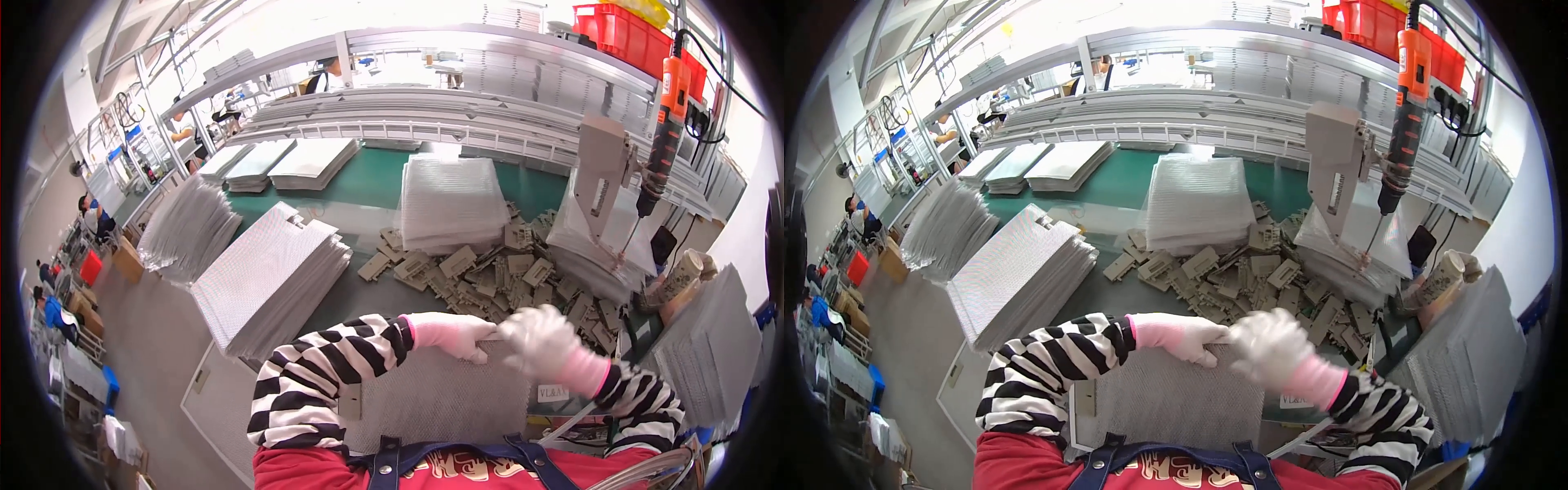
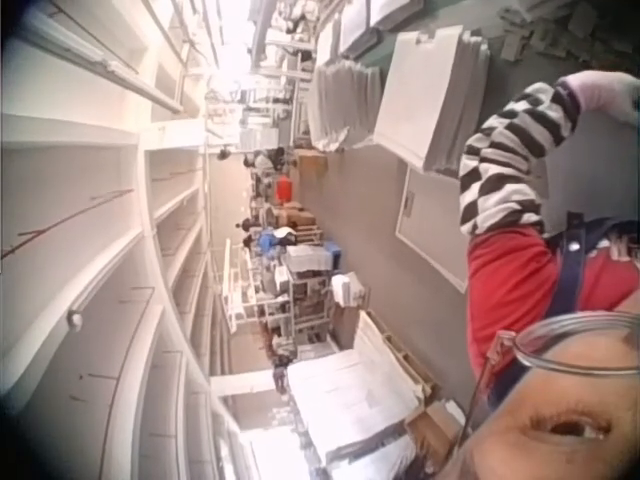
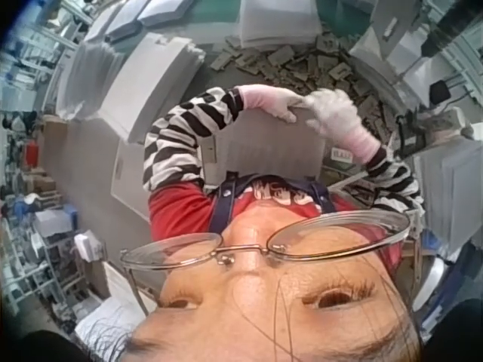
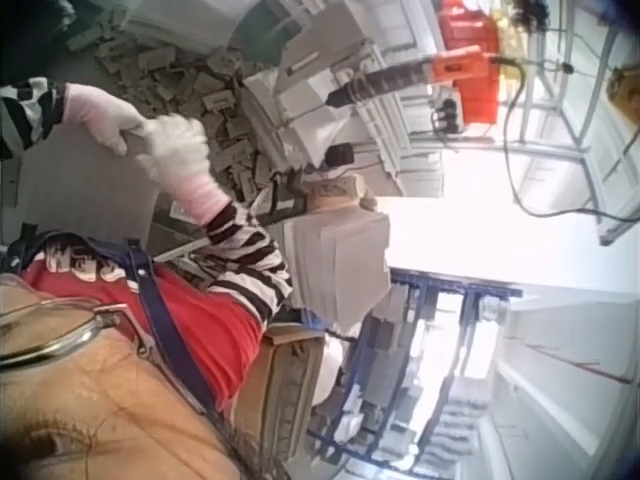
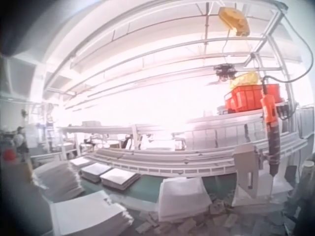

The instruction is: Assemble mesh filters by attaching frames and handles using various tools at a manufacturing workstation.

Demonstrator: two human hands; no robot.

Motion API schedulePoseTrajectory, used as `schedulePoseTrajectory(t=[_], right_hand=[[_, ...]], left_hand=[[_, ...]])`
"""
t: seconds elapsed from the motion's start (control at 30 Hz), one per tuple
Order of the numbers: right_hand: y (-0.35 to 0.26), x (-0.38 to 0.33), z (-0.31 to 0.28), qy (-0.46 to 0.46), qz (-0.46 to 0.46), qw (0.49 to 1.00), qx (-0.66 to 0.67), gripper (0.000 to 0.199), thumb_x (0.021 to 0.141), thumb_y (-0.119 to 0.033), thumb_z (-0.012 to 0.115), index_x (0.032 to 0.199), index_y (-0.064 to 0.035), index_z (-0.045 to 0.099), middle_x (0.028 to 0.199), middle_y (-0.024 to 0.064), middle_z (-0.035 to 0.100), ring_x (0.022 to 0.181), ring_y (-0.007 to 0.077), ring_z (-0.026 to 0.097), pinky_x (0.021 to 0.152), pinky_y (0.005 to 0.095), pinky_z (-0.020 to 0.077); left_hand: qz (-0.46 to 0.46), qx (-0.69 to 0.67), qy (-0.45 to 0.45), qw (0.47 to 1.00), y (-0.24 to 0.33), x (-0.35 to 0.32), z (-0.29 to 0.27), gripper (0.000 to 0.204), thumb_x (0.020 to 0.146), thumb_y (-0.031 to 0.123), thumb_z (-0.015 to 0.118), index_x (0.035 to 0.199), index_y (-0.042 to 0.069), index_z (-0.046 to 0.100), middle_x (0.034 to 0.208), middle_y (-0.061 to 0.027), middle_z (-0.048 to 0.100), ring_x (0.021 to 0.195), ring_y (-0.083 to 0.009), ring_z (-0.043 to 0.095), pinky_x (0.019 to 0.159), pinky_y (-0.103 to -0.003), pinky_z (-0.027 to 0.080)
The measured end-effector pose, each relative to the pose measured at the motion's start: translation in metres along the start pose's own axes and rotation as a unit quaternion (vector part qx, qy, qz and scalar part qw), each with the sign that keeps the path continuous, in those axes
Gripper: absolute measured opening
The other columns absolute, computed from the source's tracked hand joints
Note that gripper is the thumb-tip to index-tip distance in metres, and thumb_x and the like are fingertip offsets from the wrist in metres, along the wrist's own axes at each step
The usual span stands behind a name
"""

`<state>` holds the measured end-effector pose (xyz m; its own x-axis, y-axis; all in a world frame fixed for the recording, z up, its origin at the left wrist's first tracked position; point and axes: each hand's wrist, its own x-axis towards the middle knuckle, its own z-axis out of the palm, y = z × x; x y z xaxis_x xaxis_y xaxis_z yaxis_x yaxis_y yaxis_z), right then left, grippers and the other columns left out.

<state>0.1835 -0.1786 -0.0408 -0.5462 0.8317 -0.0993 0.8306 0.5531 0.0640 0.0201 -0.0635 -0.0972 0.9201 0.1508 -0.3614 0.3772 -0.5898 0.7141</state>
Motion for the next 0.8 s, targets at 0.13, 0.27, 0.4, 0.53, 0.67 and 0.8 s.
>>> schedulePoseTrajectory(t=[0.13,0.27,0.4,0.53,0.67,0.8], right_hand=[[-0.054,-0.016,0.073,0.008,-0.291,0.955,0.054,0.040,0.079,-0.025,0.058,0.117,-0.0133,0.053,0.119,0.0073,0.052,0.113,0.0248,0.051,0.093,0.0386,0.0420],[-0.040,-0.039,0.068,0.000,-0.131,0.914,0.385,0.031,0.083,-0.022,0.060,0.111,-0.0070,0.058,0.108,0.0120,0.061,0.095,0.0226,0.062,0.080,0.0322,0.0500],[-0.032,-0.117,0.096,-0.216,0.196,0.777,0.557,0.032,0.094,-0.027,0.047,0.091,-0.0010,0.066,0.073,0.0033,0.063,0.069,0.0077,0.055,0.066,0.0263,0.0468],[-0.078,-0.126,0.238,-0.030,0.165,0.764,0.623,0.025,0.094,-0.018,0.044,0.109,-0.0026,0.057,0.100,0.0053,0.060,0.089,0.0144,0.054,0.084,0.0278,0.0425],[-0.055,-0.102,0.186,0.444,0.299,0.602,0.592,0.042,0.084,-0.042,0.061,0.102,-0.0044,0.058,0.083,0.0076,0.060,0.068,0.0190,0.058,0.060,0.0337,0.0491],[-0.026,-0.094,0.013,0.551,0.176,0.589,0.564,0.029,0.082,-0.015,0.052,0.103,0.0024,0.058,0.088,0.0092,0.063,0.078,0.0191,0.063,0.068,0.0307,0.0524]], left_hand=[[-0.027,0.024,0.003,0.999,0.001,0.009,0.003,0.065,0.070,0.039,0.071,0.116,-0.003,0.051,0.102,-0.0211,0.062,0.097,-0.0323,0.060,0.083,-0.039,0.046],[-0.100,0.039,0.161,0.981,-0.022,-0.020,0.020,0.051,0.071,0.038,0.069,0.104,0.000,0.062,0.088,-0.0151,0.067,0.084,-0.0284,0.064,0.076,-0.036,0.049],[-0.153,-0.118,0.237,0.952,-0.033,-0.074,0.009,0.048,0.072,0.034,0.067,0.103,-0.002,0.063,0.088,-0.0148,0.066,0.082,-0.0232,0.063,0.076,-0.033,0.048],[-0.148,0.056,0.235,0.959,0.018,-0.069,0.002,0.046,0.071,0.039,0.066,0.093,-0.002,0.062,0.087,-0.0197,0.064,0.086,-0.0319,0.063,0.078,-0.038,0.048],[-0.062,0.025,0.429,0.901,0.074,-0.096,-0.019,0.043,0.071,0.036,0.068,0.091,-0.001,0.059,0.082,-0.0202,0.063,0.080,-0.0333,0.062,0.072,-0.038,0.048],[0.074,-0.238,0.474,0.845,0.082,-0.101,-0.013,0.033,0.076,0.013,0.068,0.104,-0.003,0.060,0.082,-0.0067,0.065,0.073,-0.0111,0.062,0.064,-0.027,0.049]])
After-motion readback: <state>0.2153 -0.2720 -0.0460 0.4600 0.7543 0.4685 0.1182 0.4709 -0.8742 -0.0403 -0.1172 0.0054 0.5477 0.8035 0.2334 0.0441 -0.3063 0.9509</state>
